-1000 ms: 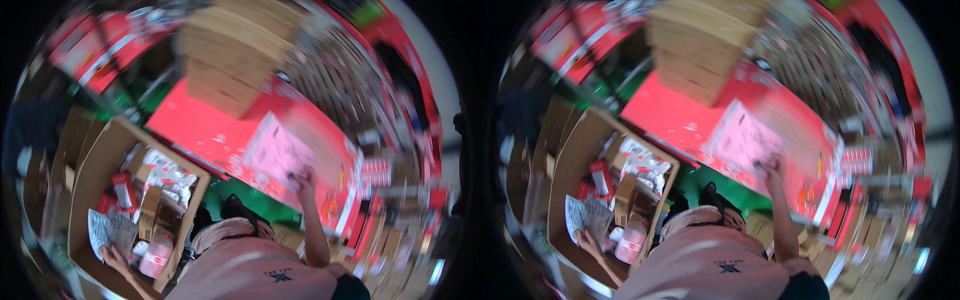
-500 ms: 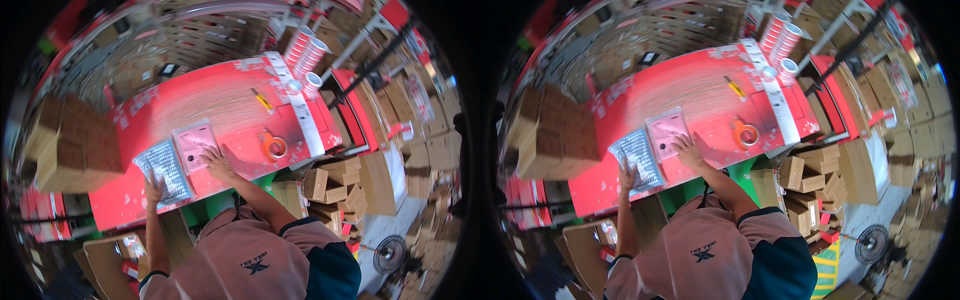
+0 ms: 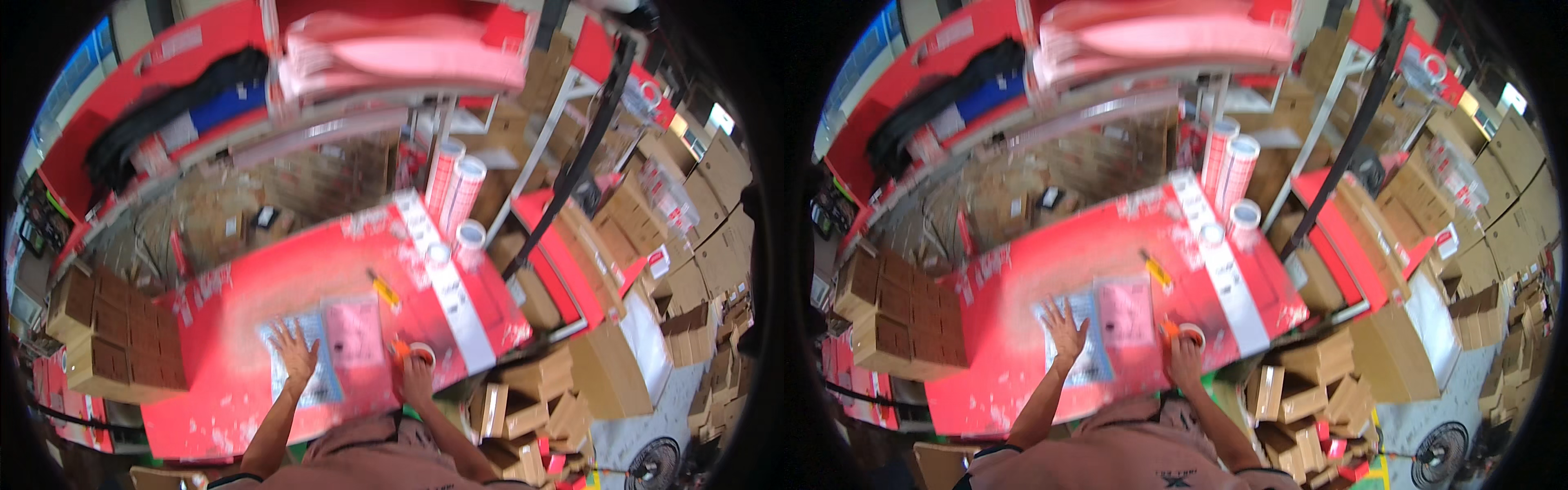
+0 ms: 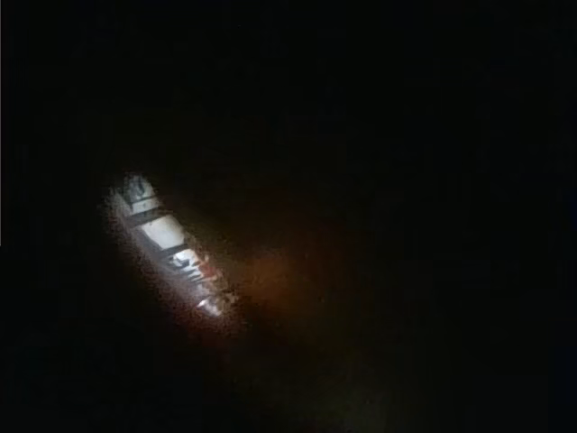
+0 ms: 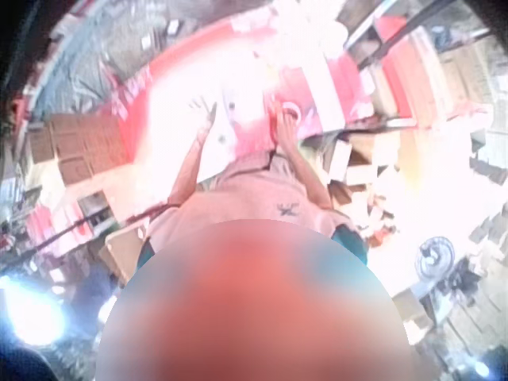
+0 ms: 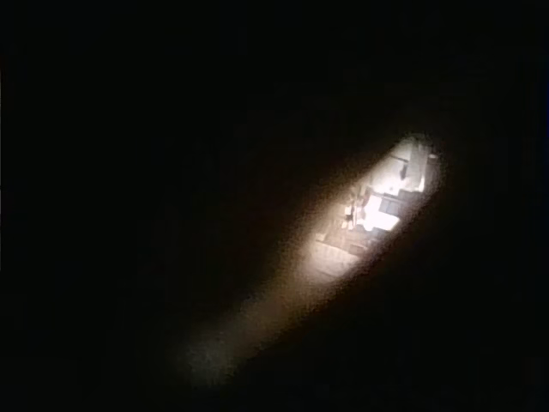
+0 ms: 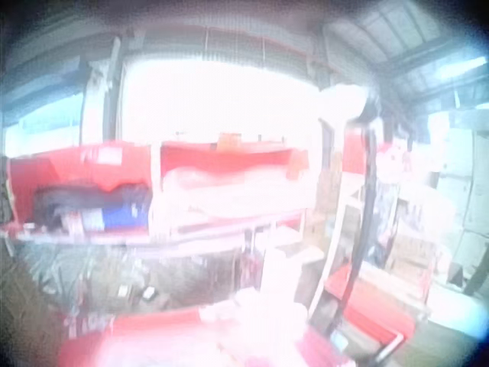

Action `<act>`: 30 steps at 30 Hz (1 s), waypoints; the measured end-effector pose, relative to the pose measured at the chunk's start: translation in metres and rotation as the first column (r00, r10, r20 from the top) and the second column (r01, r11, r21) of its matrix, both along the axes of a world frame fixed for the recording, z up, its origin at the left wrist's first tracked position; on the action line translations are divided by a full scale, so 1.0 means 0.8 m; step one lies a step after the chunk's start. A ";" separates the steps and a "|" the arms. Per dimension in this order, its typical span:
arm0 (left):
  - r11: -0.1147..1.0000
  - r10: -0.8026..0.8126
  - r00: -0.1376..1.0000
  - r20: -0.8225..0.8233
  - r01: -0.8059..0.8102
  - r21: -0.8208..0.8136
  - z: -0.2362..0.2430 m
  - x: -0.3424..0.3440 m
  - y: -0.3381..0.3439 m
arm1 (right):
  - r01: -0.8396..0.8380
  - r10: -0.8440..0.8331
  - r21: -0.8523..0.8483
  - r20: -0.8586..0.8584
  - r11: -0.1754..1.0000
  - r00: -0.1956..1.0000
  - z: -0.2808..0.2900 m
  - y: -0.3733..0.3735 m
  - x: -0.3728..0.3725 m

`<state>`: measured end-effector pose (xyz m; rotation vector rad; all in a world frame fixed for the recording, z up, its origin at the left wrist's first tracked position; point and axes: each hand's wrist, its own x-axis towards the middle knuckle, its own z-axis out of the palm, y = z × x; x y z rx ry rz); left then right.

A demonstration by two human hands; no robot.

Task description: The person picks small items from a large cardboard bin, places them on a red worktable, wraps them in pink bubble mailers, seals the mailers with tape, and stacks the finished packages. The person also handles shipping labels and a box cutter during the process.

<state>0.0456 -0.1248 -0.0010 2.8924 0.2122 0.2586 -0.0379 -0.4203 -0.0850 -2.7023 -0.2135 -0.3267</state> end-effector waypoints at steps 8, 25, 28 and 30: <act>0.750 -0.572 -0.011 0.820 0.399 0.528 0.573 0.292 -0.153 | -0.058 0.047 0.082 0.132 0.995 0.990 0.039 -0.065 0.027; 0.825 -0.487 0.595 0.639 0.553 0.114 0.737 0.347 -0.105 | -0.253 -0.188 0.515 0.657 0.819 0.730 0.417 -0.030 0.219; 0.753 -0.608 0.286 0.741 0.503 0.424 0.746 0.281 -0.107 | -0.180 -0.231 0.291 0.927 0.940 0.295 0.532 -0.018 0.258; 0.720 -0.668 0.402 0.626 0.562 0.407 0.686 0.230 -0.096 | -0.097 -0.182 0.180 0.983 0.979 -0.012 0.587 -0.009 0.264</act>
